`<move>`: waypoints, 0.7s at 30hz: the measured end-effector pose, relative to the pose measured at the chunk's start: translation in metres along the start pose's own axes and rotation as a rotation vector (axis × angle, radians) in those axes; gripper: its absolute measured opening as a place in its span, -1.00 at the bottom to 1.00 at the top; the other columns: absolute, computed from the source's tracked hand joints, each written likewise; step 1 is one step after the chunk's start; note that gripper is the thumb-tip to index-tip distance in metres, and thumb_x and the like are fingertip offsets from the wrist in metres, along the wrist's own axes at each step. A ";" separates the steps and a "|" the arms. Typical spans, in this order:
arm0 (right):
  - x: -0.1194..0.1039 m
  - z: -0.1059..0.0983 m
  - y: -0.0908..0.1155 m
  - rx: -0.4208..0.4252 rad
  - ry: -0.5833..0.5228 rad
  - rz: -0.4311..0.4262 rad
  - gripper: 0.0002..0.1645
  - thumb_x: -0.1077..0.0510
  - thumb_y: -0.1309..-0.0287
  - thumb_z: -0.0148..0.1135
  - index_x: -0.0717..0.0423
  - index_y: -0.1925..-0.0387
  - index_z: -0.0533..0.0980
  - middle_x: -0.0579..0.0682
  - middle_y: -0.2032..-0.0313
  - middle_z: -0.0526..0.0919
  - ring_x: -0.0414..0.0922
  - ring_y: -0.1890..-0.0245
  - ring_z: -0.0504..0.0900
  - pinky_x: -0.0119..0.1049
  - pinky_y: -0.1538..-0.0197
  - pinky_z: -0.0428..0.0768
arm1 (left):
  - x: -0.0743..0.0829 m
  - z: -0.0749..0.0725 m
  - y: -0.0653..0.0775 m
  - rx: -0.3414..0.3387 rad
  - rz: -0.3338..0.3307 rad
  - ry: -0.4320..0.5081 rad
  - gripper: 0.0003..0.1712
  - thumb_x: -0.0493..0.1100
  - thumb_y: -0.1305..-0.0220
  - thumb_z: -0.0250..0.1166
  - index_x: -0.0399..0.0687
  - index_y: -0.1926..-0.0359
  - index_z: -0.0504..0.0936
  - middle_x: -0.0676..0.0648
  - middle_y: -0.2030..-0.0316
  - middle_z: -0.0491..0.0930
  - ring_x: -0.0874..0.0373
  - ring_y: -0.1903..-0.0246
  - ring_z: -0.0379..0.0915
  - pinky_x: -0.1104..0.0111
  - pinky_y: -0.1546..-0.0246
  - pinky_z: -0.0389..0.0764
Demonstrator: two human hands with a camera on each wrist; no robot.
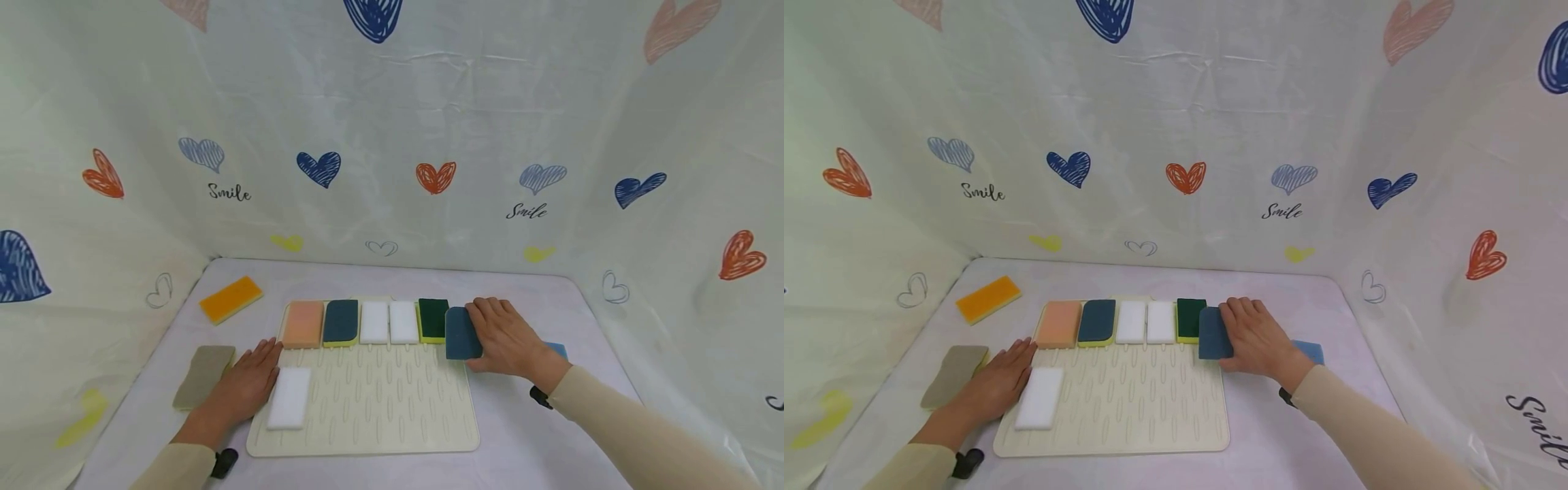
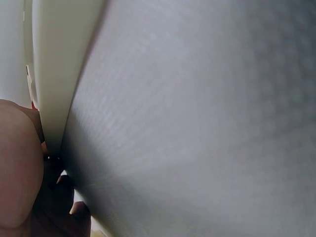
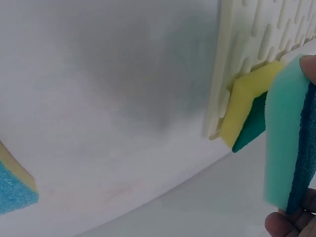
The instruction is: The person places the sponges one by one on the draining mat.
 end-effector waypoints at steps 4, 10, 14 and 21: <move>-0.007 -0.002 -0.005 0.022 0.013 -0.033 0.25 -0.54 0.15 0.46 0.29 -0.31 0.40 0.18 -0.14 0.53 0.11 -0.09 0.52 0.02 -0.19 0.58 | 0.000 0.000 0.000 -0.020 -0.014 0.007 -0.38 -0.16 -0.58 0.16 -0.45 -0.48 0.34 -0.45 -0.48 0.34 -0.38 -0.48 0.27 -0.24 -0.48 0.30; -0.019 -0.002 -0.010 0.070 0.018 -0.074 0.28 -0.57 0.17 0.46 0.29 -0.31 0.40 0.18 -0.12 0.53 0.10 -0.04 0.51 0.01 -0.11 0.57 | 0.001 -0.002 0.000 -0.017 -0.013 0.011 -0.38 -0.16 -0.58 0.17 -0.45 -0.48 0.35 -0.44 -0.48 0.35 -0.37 -0.48 0.28 -0.23 -0.48 0.32; -0.029 -0.003 -0.013 0.079 -0.010 -0.089 0.30 -0.57 0.18 0.48 0.29 -0.33 0.40 0.18 -0.15 0.53 0.10 -0.06 0.51 0.02 -0.11 0.56 | 0.001 -0.002 0.000 -0.008 -0.007 0.005 -0.39 -0.16 -0.59 0.17 -0.45 -0.48 0.36 -0.44 -0.47 0.36 -0.37 -0.48 0.29 -0.23 -0.48 0.32; -0.054 -0.005 -0.020 0.069 -0.040 -0.113 0.32 -0.62 0.17 0.45 0.28 -0.35 0.40 0.17 -0.20 0.53 0.09 -0.10 0.53 0.01 -0.15 0.57 | 0.000 -0.001 0.000 -0.002 -0.001 0.010 -0.39 -0.17 -0.57 0.18 -0.46 -0.47 0.36 -0.45 -0.46 0.37 -0.38 -0.47 0.29 -0.24 -0.46 0.33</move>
Point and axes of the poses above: each hand's wrist, its own y-axis away from the middle knuckle, its own z-axis out of the palm, x = y × z, the point moved 3 cm from there along -y, towards the middle knuckle
